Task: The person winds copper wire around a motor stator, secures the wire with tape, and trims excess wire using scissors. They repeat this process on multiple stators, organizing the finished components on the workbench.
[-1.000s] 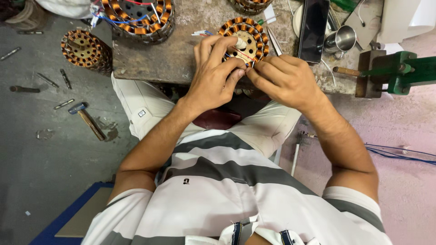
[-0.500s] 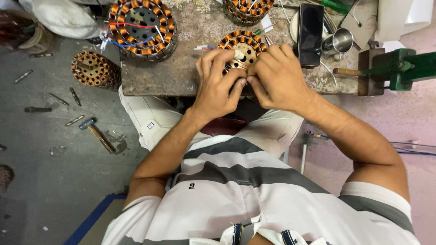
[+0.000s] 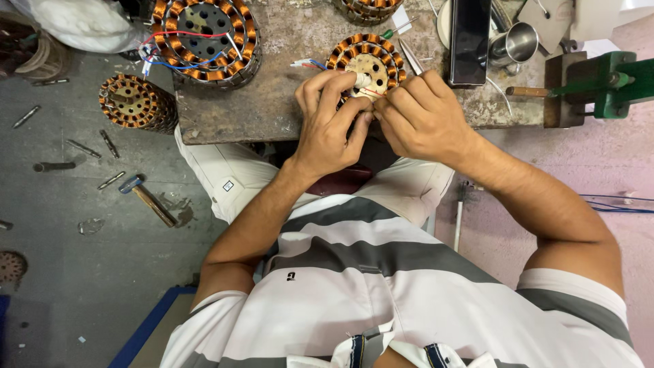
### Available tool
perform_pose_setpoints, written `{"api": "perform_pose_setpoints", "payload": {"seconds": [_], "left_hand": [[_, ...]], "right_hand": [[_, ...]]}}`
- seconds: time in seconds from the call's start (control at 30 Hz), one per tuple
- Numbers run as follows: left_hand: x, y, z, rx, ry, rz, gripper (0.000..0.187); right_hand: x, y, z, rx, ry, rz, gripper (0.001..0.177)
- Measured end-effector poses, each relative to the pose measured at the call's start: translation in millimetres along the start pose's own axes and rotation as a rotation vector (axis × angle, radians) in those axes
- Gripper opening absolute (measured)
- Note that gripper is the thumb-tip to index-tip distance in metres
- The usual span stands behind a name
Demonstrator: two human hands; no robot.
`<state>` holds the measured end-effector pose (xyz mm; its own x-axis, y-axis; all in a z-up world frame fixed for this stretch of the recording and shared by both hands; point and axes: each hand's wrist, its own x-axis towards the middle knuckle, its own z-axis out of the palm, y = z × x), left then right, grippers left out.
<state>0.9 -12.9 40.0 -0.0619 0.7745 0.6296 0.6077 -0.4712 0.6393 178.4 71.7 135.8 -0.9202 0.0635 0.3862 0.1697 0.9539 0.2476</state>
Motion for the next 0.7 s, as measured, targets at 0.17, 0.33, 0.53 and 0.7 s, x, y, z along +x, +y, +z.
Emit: {"api": "perform_pose_setpoints", "payload": {"seconds": [0.17,0.33,0.53,0.7], "left_hand": [[-1,-1,1,-0.001,0.0,0.003,0.019],[0,-4,1,0.076,0.023,0.056,0.018],[-1,-2,1,0.059,0.011,0.038,0.018],[0,-1,0,0.068,-0.011,0.028,0.021]], "right_hand": [[2,10,7,-0.028,-0.027,-0.079,0.018],[-2,-8,14,0.384,-0.166,0.413,0.015],[-4,12,-11,0.638,-0.241,0.477,0.013],[5,11,-16,0.275,-0.117,0.054,0.018]]}}
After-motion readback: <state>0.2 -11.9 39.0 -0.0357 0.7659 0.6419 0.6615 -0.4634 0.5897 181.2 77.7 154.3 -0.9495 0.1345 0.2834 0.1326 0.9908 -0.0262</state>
